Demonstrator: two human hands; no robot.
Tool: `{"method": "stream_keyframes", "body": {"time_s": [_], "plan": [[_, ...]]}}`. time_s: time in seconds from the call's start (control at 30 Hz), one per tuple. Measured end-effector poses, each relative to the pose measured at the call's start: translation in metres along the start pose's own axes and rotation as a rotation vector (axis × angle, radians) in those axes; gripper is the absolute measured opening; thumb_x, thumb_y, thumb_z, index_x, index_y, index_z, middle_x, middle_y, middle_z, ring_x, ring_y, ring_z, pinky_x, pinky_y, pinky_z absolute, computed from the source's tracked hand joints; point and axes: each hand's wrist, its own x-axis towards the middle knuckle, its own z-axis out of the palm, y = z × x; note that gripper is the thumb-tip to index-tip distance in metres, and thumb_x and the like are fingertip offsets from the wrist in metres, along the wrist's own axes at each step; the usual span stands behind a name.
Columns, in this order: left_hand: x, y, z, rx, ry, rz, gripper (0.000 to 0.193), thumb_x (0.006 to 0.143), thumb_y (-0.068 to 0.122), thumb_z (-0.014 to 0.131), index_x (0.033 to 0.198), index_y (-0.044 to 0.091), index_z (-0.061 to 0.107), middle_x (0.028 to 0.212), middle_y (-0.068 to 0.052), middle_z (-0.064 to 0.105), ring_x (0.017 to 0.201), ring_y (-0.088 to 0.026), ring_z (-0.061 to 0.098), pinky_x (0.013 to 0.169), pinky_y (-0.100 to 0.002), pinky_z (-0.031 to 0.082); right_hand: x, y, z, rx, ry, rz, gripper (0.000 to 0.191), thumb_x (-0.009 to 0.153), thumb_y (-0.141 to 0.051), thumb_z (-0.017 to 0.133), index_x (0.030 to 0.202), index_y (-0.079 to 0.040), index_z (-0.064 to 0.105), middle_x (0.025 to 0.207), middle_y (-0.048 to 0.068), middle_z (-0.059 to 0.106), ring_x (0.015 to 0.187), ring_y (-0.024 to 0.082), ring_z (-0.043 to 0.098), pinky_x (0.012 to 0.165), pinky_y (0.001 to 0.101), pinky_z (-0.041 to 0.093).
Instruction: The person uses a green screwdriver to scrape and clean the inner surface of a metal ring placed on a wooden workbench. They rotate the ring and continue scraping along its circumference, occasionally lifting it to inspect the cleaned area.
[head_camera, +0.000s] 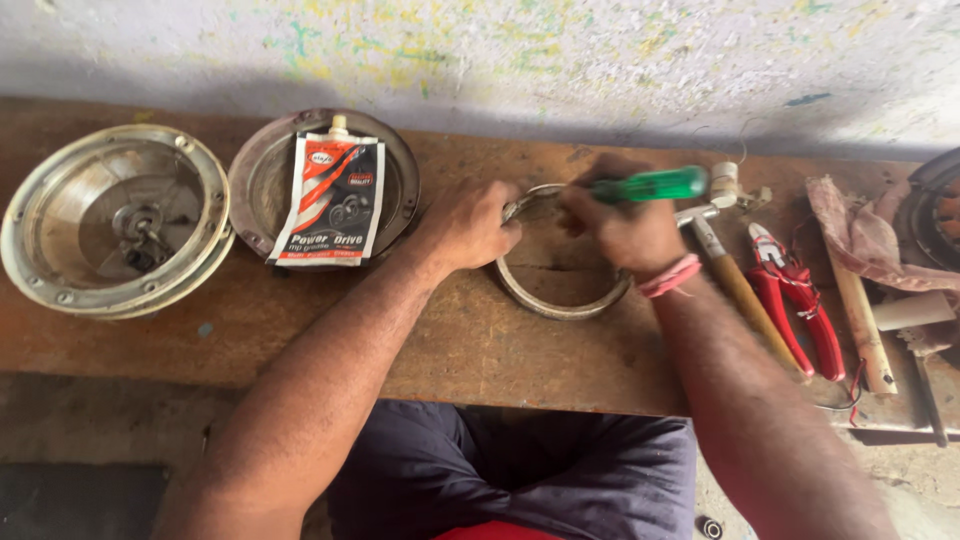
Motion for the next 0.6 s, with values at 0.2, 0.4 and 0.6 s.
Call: {"method": "stream_keyframes", "body": {"time_s": [0.2, 0.4, 0.6], "plan": [[-0.002, 0.005, -0.003, 0.045, 0.126, 0.138, 0.052, 0.084, 0.019, 0.075, 0.134, 0.010, 0.065, 0.101, -0.012, 0.077, 0.090, -0.027, 0.074, 0.093, -0.047, 0.055, 0.003, 0.002, -0.003, -0.125, 0.104, 0.004, 0.007, 0.095, -0.004, 0.075, 0.092, -0.001, 0.068, 0.079, 0.010, 0.072, 0.066, 0.014, 0.071, 0.056, 0.0274, 0.058], [-0.005, 0.009, -0.007, 0.032, 0.043, 0.023, 0.046, 0.089, 0.019, 0.070, 0.133, 0.012, 0.066, 0.103, -0.011, 0.077, 0.095, -0.025, 0.073, 0.094, -0.045, 0.059, 0.001, -0.016, 0.011, 0.053, -0.026, 0.016, 0.010, 0.094, -0.005, 0.074, 0.090, -0.002, 0.065, 0.077, 0.011, 0.072, 0.064, 0.015, 0.072, 0.055, 0.0275, 0.059], [-0.003, 0.005, -0.001, 0.015, 0.087, 0.100, 0.053, 0.086, 0.020, 0.074, 0.138, 0.012, 0.061, 0.111, -0.012, 0.076, 0.097, -0.025, 0.074, 0.105, -0.051, 0.047, 0.001, -0.015, -0.012, -0.096, 0.193, 0.070, 0.012, 0.091, -0.004, 0.077, 0.086, -0.003, 0.067, 0.074, 0.008, 0.072, 0.061, 0.015, 0.070, 0.053, 0.0280, 0.056]]}}
